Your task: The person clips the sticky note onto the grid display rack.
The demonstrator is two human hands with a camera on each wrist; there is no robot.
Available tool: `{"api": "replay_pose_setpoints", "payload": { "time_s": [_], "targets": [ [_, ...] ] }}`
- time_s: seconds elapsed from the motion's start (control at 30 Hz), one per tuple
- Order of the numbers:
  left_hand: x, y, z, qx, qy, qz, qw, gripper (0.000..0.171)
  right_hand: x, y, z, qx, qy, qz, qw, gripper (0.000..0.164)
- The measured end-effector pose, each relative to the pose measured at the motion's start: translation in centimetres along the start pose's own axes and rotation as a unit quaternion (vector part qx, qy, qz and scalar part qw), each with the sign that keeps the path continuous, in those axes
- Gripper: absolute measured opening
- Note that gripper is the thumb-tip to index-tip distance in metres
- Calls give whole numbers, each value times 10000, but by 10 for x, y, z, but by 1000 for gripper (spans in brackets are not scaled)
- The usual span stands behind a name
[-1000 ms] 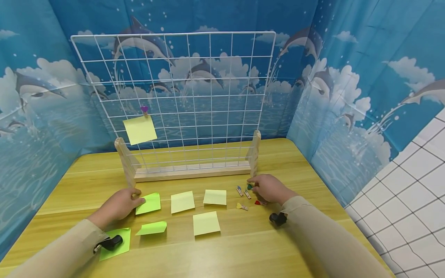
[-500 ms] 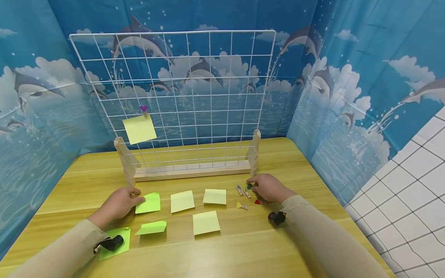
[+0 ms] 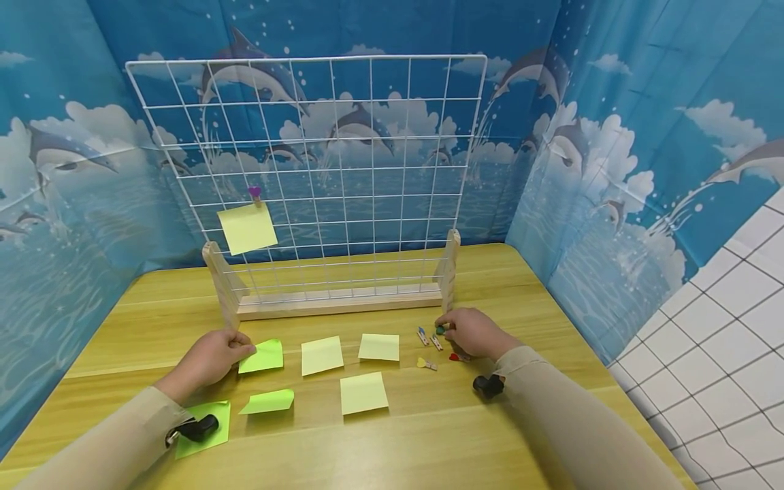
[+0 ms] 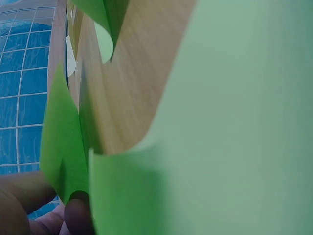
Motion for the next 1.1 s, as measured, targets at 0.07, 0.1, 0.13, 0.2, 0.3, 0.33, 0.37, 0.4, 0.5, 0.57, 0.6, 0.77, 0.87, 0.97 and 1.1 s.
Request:
{"api": "replay_pose_setpoints", "payload": {
  "time_s": [0.07,0.1,0.13,0.2,0.3,0.33,0.37,0.4,0.5,0.57,0.6,0.77,0.87,0.97,1.1],
  "targets": [
    [0,-1,0,-13,35,-2,10000,43,0,0,0,47,-32,9,10000,29],
    [0,-1,-1,-9,49,4,10000,42,-1,0,0,64,-35,11,10000,28],
    [0,-1,-1,-13,63,9,10000,41,-1,0,0,82,-48,15,10000,27],
    [0,-2,0,-2,72,17,10000,37,-1,0,0,109,-63,34,9999,25],
    [2,-3,0,41,87,60,9999,31,-2,0,0,150,-53,73,9998,21],
    [2,-3,0,46,91,81,9999,30,-2,1,-1,159,-55,90,9998,20],
    [2,-3,1,62,72,107,9999,30,-2,1,-1,167,-50,107,9998,19],
    [2,-3,1,76,55,137,9999,29,-2,1,-1,176,-44,122,9998,18],
    [1,-2,3,99,7,254,9996,29,-3,0,-1,211,-74,144,9996,16],
    [1,-2,5,102,-11,326,9994,29,-3,0,-2,241,-85,148,9996,14],
    [1,-2,5,92,-10,371,9993,29,-3,1,-2,255,-97,152,9995,14],
    [1,0,9,-18,28,567,9984,28,-5,0,-2,272,-158,225,9992,11],
    [1,1,11,-60,42,657,9978,28,-5,0,-2,300,-220,275,9989,11],
    [2,3,13,-88,2,731,9973,27,-5,1,-2,343,-259,293,9986,11],
    [4,6,15,-198,-111,786,9966,31,-5,2,-3,342,-245,318,9986,19]
  ]
}}
Point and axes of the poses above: each hand's wrist, its own x-axis towards the middle knuckle, its own y-axis out of the back of the hand, z = x × y, the point moved 1 cm from there along x, towards the middle knuckle, and after that the axes turned 11 degrees about z, right-handed, at the moved point
